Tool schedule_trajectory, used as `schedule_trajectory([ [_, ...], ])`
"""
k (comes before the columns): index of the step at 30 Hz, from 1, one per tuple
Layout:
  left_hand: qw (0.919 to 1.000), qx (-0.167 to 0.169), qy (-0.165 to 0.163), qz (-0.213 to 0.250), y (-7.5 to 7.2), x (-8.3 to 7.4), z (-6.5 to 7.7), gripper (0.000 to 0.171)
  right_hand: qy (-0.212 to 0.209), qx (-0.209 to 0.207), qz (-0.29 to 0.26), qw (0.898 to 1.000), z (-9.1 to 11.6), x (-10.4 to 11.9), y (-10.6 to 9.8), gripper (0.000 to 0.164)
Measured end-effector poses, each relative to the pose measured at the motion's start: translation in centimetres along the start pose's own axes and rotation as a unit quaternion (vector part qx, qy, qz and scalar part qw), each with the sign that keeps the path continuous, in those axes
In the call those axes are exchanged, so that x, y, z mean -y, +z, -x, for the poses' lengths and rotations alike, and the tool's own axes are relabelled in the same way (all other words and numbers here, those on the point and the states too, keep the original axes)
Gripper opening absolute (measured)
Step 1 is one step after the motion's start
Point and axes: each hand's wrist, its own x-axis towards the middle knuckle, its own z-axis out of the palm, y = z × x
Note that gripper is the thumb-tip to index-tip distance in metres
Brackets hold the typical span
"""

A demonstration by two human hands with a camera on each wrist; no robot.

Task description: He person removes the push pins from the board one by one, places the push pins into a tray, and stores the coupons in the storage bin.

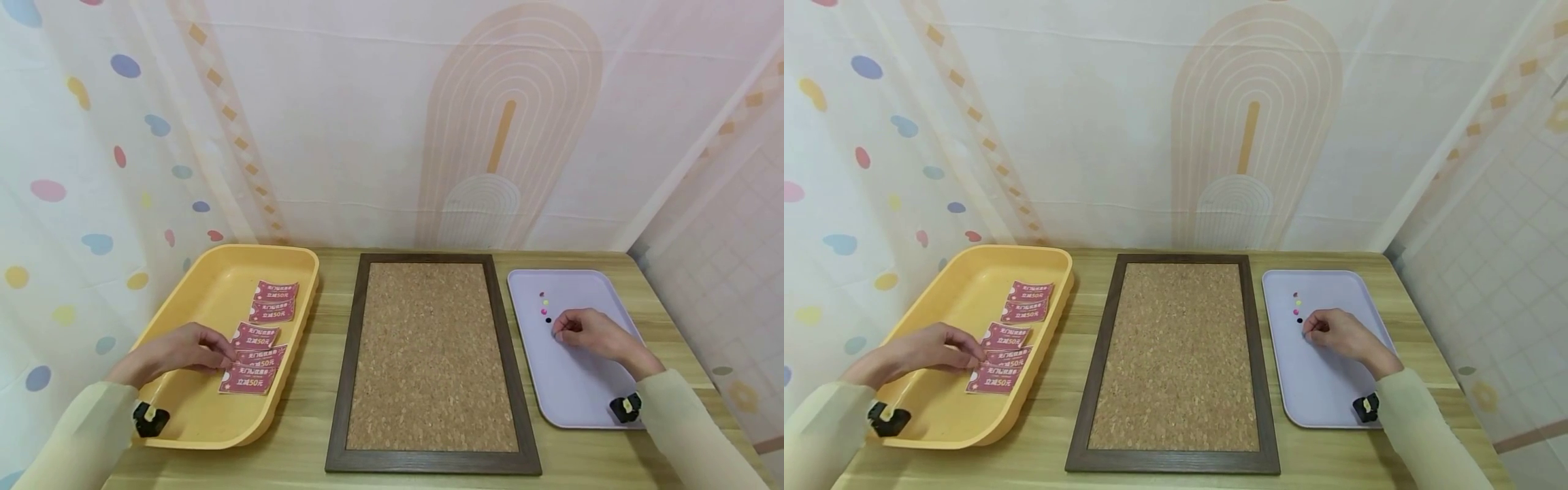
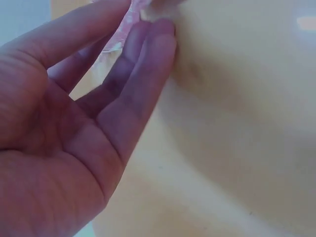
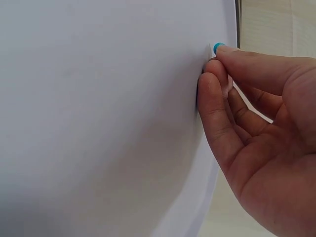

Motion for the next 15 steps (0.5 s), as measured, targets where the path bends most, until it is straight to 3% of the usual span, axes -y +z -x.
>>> schedule_trajectory([
  [8, 0.991, -0.119, 0.039, -0.047, 0.1, -1.9, 0.8, 0.023, 0.003, -0.012, 0.009, 1.0, 0.0, 0.1, 0.0, 0.006],
  [15, 0.9702, -0.211, 0.062, -0.1, 1.1, -5.1, 1.5, 0.033, -0.009, -0.044, 0.044, 0.998, 0.4, 0.6, -0.5, 0.01],
])
